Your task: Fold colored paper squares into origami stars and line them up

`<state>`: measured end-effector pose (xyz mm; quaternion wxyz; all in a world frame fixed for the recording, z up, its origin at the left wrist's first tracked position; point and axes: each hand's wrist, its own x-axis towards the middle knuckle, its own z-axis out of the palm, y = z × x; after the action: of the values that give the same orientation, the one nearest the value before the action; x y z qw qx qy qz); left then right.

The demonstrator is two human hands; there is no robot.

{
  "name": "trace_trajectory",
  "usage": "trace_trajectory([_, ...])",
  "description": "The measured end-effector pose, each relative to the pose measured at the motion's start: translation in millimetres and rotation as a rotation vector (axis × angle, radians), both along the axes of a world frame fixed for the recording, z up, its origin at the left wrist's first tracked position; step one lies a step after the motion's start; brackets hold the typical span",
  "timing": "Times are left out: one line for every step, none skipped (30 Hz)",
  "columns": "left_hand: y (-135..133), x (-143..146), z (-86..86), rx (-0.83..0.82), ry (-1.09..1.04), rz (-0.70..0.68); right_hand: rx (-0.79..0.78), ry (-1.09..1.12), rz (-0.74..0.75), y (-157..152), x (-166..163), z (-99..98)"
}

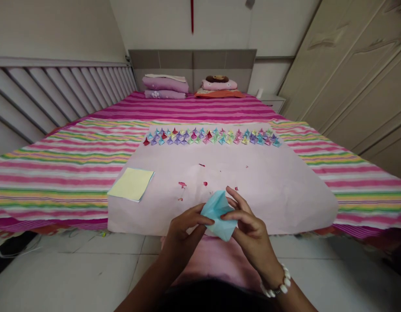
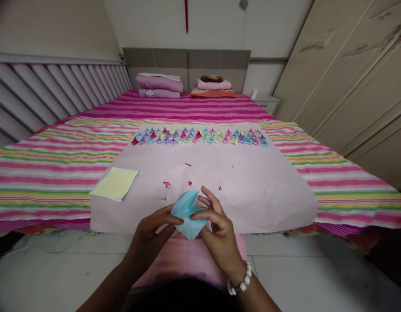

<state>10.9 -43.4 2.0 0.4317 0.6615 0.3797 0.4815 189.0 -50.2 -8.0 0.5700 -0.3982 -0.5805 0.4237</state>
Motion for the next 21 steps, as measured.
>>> trace_trajectory([-0.3,-0.1,-0.3,-0.005,-0.004,-0.004,-0.005,0.005,0.005,-0.3,0.0,-0.1])
trace_trajectory([-0.5,-0.2,-0.5,-0.009,-0.004,-0.003,-0.01,0.011,0.01,-0.6,0.0,-0.4])
trace_trajectory([-0.7,-0.2,-0.5,-0.014,-0.001,0.004,-0.016,0.018,0.016,-0.9,0.0,-0.7])
trace_trajectory([-0.8,-0.1,-0.4,-0.022,0.006,0.014,-0.025,0.025,0.021,-1.1,0.0,-1.0])
trace_trajectory([-0.8,0.2,-0.3,-0.033,0.012,0.024,-0.033,0.03,0.025,-1.4,0.0,-1.3])
trace_trajectory([-0.7,0.6,-0.1,-0.045,0.015,0.03,-0.04,0.033,0.023,-1.5,0.0,-1.4])
trace_trajectory([-0.5,1.1,-0.1,-0.056,0.017,0.034,-0.047,0.033,0.019,-1.5,0.0,-1.5])
trace_trajectory([-0.3,1.6,-0.2,-0.068,0.018,0.038,-0.05,0.03,0.014,-1.5,0.1,-1.6])
trace_trajectory([-0.1,2.1,-0.6,-0.075,0.02,0.046,-0.051,0.025,0.008,-1.4,0.2,-1.7])
trace_trajectory([0.1,2.6,-1.2,-0.078,0.024,0.055,-0.05,0.018,0.005,-1.3,0.4,-1.8])
trace_trajectory([0.2,2.9,-1.9,-0.078,0.029,0.067,-0.047,0.01,0.004,-1.1,0.6,-2.0])
trace_trajectory([0.2,3.1,-2.8,-0.075,0.034,0.074,-0.044,0.002,0.004,-1.0,0.7,-2.2])
trace_trajectory([0.2,3.2,-3.6,-0.071,0.039,0.076,-0.038,-0.005,0.005,-1.1,0.8,-2.6])
trace_trajectory([0.1,3.2,-4.5,-0.066,0.039,0.075,-0.031,-0.01,0.004,-1.2,0.8,-3.0])
trace_trajectory([0.1,3.2,-5.3,-0.064,0.038,0.076,-0.021,-0.017,-0.002,-1.5,0.7,-3.4])
trace_trajectory([0.2,3.2,-6.0,-0.063,0.038,0.078,-0.005,-0.026,-0.018,-1.9,0.4,-3.7])
trace_trajectory([0.4,3.2,-6.6,-0.065,0.038,0.086,0.017,-0.039,-0.047,-2.5,0.1,-4.0])
trace_trajectory([0.6,3.2,-7.0,-0.065,0.037,0.095,0.046,-0.057,-0.087,-3.1,-0.4,-4.2])
trace_trajectory([0.8,3.2,-7.1,-0.066,0.037,0.104,0.079,-0.081,-0.13,-3.8,-0.8,-4.2])
trace_trajectory([0.9,3.3,-6.9,-0.067,0.037,0.108,0.114,-0.11,-0.165,-4.3,-1.2,-4.0])
trace_trajectory([0.9,3.4,-6.3,-0.07,0.037,0.107,0.145,-0.142,-0.184,-4.8,-1.6,-3.7])
